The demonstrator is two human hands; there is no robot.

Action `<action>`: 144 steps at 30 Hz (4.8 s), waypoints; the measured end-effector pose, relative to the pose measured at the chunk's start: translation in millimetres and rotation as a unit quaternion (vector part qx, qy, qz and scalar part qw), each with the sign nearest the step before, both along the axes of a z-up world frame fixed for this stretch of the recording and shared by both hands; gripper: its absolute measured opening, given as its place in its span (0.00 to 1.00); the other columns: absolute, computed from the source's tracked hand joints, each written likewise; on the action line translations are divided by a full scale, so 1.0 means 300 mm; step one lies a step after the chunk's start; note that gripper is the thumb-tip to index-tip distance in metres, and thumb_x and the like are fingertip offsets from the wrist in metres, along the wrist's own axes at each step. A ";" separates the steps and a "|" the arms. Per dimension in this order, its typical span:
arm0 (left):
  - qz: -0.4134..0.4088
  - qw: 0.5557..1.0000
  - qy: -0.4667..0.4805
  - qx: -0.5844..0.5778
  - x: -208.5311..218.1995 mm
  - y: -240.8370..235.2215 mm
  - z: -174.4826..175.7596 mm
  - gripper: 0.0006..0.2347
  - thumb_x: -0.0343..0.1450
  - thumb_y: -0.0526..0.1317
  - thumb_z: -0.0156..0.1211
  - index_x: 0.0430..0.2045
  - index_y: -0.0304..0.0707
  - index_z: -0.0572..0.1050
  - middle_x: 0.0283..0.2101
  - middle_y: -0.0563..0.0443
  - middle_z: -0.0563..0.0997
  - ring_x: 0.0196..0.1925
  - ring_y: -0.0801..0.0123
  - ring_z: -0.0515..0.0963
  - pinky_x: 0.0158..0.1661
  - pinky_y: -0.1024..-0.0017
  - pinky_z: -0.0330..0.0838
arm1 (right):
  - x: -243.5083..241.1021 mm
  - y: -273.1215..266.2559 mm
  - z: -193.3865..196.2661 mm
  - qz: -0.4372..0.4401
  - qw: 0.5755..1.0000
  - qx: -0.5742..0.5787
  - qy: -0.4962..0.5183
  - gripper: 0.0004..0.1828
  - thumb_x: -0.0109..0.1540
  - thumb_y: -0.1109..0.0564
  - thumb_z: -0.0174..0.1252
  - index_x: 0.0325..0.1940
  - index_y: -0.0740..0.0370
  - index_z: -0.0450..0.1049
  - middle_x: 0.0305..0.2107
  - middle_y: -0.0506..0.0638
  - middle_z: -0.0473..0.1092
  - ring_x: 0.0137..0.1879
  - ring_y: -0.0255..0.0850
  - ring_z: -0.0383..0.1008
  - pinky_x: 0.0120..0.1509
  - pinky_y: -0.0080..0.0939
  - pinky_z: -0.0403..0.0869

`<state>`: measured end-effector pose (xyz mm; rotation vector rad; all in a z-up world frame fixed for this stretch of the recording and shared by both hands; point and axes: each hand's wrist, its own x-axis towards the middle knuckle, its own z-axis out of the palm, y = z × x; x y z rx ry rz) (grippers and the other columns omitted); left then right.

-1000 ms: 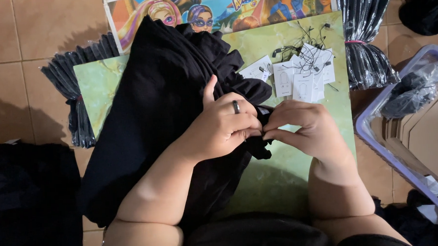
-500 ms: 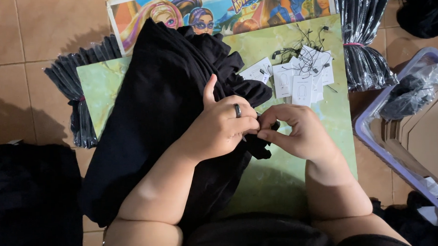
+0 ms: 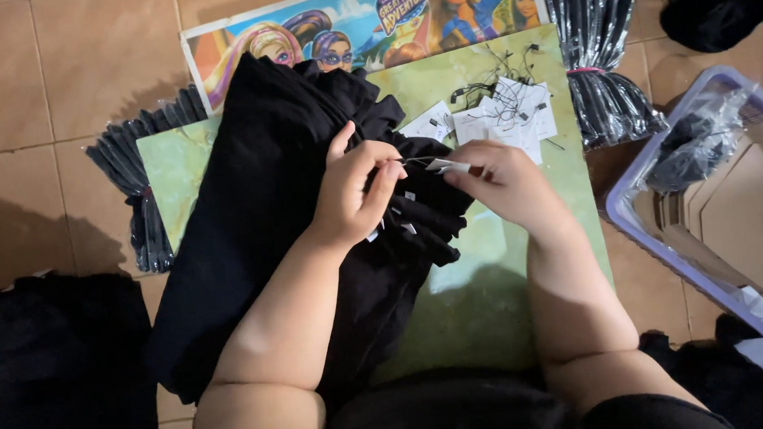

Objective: The person sits on the floor and attaches white tags to a stack of black garments using a needle and thread. They pick up a tag, thread it onto the needle, and sew it onto the fabric of the clothing item.

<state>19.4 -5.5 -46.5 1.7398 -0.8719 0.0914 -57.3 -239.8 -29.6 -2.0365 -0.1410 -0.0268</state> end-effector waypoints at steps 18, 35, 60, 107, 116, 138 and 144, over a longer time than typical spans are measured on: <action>0.078 0.979 -0.153 0.111 -0.072 0.077 -0.070 0.19 0.74 0.44 0.42 0.58 0.63 0.75 0.63 0.57 0.73 0.67 0.59 0.69 0.66 0.37 0.24 | 0.036 -0.054 -0.221 -0.231 0.918 -0.174 -0.272 0.23 0.68 0.70 0.55 0.66 0.58 0.77 0.46 0.58 0.68 0.49 0.51 0.68 0.51 0.45 0.71; 0.165 0.927 -0.271 0.201 -0.343 0.189 -0.110 0.03 0.66 0.42 0.66 0.28 0.57 0.77 0.54 0.71 0.78 0.60 0.70 0.71 0.65 0.45 0.47 | -0.189 0.211 0.015 -0.008 0.994 -0.063 -0.085 0.12 0.61 0.56 0.68 0.48 0.55 0.81 0.36 0.52 0.79 0.43 0.47 0.79 0.47 0.47 0.76; 0.138 0.934 -0.276 0.177 -0.180 0.042 0.041 0.06 0.69 0.47 0.60 0.26 0.49 0.75 0.56 0.58 0.77 0.63 0.62 0.73 0.66 0.40 0.42 | -0.053 0.061 -0.055 -0.112 0.990 0.015 -0.085 0.04 0.63 0.58 0.61 0.39 0.51 0.81 0.24 0.47 0.70 0.34 0.40 0.72 0.44 0.42 0.73; 0.055 0.988 -0.113 0.092 -0.026 -0.129 -0.068 0.06 0.70 0.43 0.61 0.37 0.47 0.76 0.27 0.57 0.76 0.36 0.61 0.81 0.56 0.59 0.67 | 0.037 -0.036 -0.162 -0.253 0.872 -0.408 -0.097 0.29 0.49 0.38 0.76 0.48 0.52 0.81 0.43 0.48 0.67 0.49 0.50 0.68 0.52 0.51 0.72; 0.063 0.988 -0.111 0.091 -0.029 -0.123 -0.072 0.06 0.70 0.42 0.61 0.37 0.46 0.76 0.23 0.56 0.74 0.36 0.61 0.81 0.57 0.58 0.68 | 0.026 -0.069 -0.184 -0.214 0.848 -0.463 -0.146 0.13 0.63 0.40 0.63 0.45 0.44 0.84 0.40 0.41 0.75 0.46 0.42 0.70 0.50 0.44 0.68; -0.001 0.998 0.027 0.050 -0.049 -0.119 -0.002 0.06 0.72 0.37 0.58 0.42 0.48 0.76 0.31 0.57 0.83 0.41 0.62 0.84 0.58 0.65 0.64 | -0.024 -0.037 -0.148 -0.240 0.947 0.031 -0.210 0.08 0.73 0.68 0.49 0.43 0.73 0.74 0.21 0.52 0.70 0.26 0.37 0.70 0.36 0.36 0.70; 0.003 0.995 0.071 0.074 -0.058 -0.117 -0.031 0.08 0.72 0.40 0.55 0.44 0.55 0.75 0.31 0.64 0.82 0.40 0.70 0.84 0.59 0.68 0.59 | -0.047 -0.014 -0.164 -0.219 0.945 0.040 -0.241 0.05 0.70 0.70 0.53 0.43 0.76 0.73 0.22 0.58 0.73 0.23 0.41 0.74 0.27 0.36 0.73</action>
